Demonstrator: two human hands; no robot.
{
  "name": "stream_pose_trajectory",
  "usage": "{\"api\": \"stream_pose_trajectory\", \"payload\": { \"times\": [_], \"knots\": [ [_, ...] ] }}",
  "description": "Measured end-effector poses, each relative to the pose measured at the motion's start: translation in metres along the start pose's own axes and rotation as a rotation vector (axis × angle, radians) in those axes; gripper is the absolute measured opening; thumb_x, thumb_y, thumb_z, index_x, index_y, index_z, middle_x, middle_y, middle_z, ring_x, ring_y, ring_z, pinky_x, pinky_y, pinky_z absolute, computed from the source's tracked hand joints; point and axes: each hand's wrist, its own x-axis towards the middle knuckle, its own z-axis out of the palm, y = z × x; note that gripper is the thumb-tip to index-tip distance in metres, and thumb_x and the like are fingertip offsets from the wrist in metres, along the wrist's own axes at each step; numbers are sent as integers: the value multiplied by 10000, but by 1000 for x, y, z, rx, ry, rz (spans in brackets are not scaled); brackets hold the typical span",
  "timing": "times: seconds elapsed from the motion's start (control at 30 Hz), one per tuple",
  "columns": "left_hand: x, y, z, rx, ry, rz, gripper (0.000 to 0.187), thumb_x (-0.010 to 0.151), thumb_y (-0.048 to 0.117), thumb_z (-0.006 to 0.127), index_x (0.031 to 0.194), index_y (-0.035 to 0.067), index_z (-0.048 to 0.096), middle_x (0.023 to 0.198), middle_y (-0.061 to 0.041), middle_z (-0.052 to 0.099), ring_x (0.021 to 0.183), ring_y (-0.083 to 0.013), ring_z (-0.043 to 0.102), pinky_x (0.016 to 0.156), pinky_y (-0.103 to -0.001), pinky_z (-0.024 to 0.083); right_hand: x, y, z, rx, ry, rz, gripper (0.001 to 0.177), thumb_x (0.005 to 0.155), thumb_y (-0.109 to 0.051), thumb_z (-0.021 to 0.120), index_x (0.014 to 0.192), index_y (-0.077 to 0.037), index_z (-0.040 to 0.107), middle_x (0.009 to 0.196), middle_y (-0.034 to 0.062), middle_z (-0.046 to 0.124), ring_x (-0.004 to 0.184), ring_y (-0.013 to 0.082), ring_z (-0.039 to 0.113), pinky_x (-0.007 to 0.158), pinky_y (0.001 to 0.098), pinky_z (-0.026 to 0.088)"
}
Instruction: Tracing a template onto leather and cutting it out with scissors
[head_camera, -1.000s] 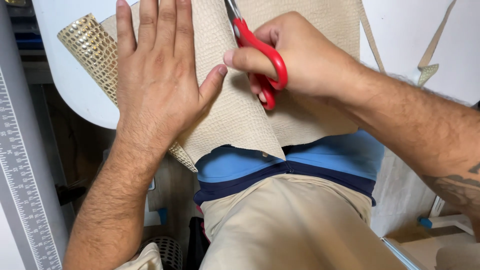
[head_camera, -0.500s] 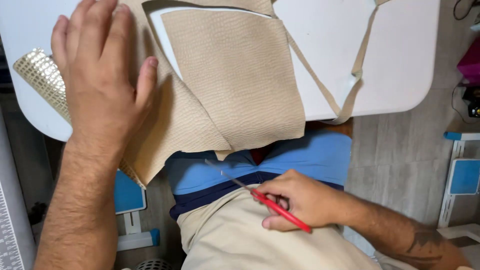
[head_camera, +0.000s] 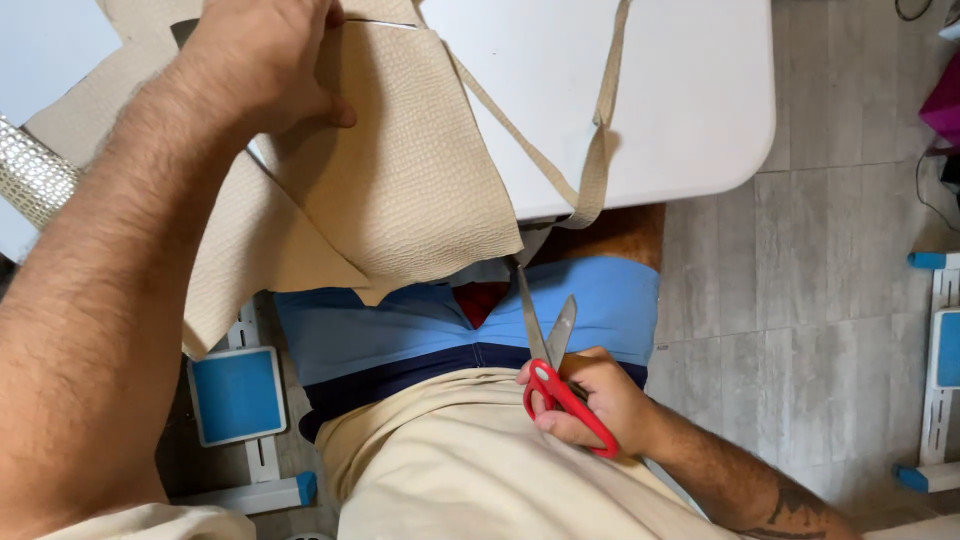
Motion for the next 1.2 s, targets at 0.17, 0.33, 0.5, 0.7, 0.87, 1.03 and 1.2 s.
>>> {"api": "stream_pose_trajectory", "payload": {
  "times": [0.17, 0.33, 0.5, 0.7, 0.87, 1.03, 1.2],
  "knots": [
    [-2, 21, -9, 13, -61, -55, 556, 670, 439, 938, 1012, 54, 728, 926, -172, 729, 830, -386, 685, 640, -495, 549, -24, 17, -12, 73, 111, 89, 317, 853, -319, 708, 998, -38, 684, 718, -9, 683, 604, 119, 612, 614, 264, 516],
    [-31, 91, -78, -380, 41, 149, 353, 847, 218, 872, 1012, 45, 612, 845, -104, 565, 714, -278, 474, 585, -445, 335, -35, 26, -23, 132, 198, 28, 337, 890, -274, 695, 1050, 19, 657, 728, 17, 676, 631, 149, 621, 663, 273, 534],
    [-71, 49, -49, -934, 294, -37, 384, 1077, 20, 793, 1378, 46, 556, 1351, -91, 639, 1233, -195, 637, 1013, -342, 572, -34, 23, -22, 107, 256, 18, 349, 912, -340, 660, 970, 5, 652, 711, 10, 676, 639, 147, 640, 724, 272, 555],
    [-110, 31, -12, -506, 274, -438, 476, 1028, 106, 960, 1257, -29, 564, 1148, -180, 676, 974, -255, 634, 736, -374, 553, -22, 31, -24, 88, 247, 88, 284, 886, -318, 676, 856, -36, 673, 693, 16, 689, 728, 156, 671, 793, 279, 554],
    [-151, 83, 15, -55, 637, -163, 558, 957, -204, 995, 1391, -169, 646, 1290, -295, 539, 1079, -415, 566, 840, -495, 525, -12, 40, -26, -64, 254, 110, 179, 833, -241, 703, 729, -97, 681, 687, -3, 690, 897, 169, 745, 829, 284, 577],
    [-152, 180, 65, -1304, 293, -448, 89, 919, 133, 746, 902, 53, 780, 552, -78, 678, 454, -159, 656, 478, -265, 553, 12, 21, -19, 79, 278, 2, 224, 836, -270, 756, 833, -47, 766, 590, 57, 684, 531, 71, 595, 510, 234, 542],
    [-109, 197, 85, -2059, 360, -820, 383, 1024, 323, 584, 813, 12, 662, 553, -125, 610, 393, -164, 579, 350, -239, 430, 9, 24, -18, -34, 270, 6, 143, 806, -223, 765, 812, -80, 770, 631, 46, 710, 557, 145, 649, 562, 270, 572]
  ]
}}
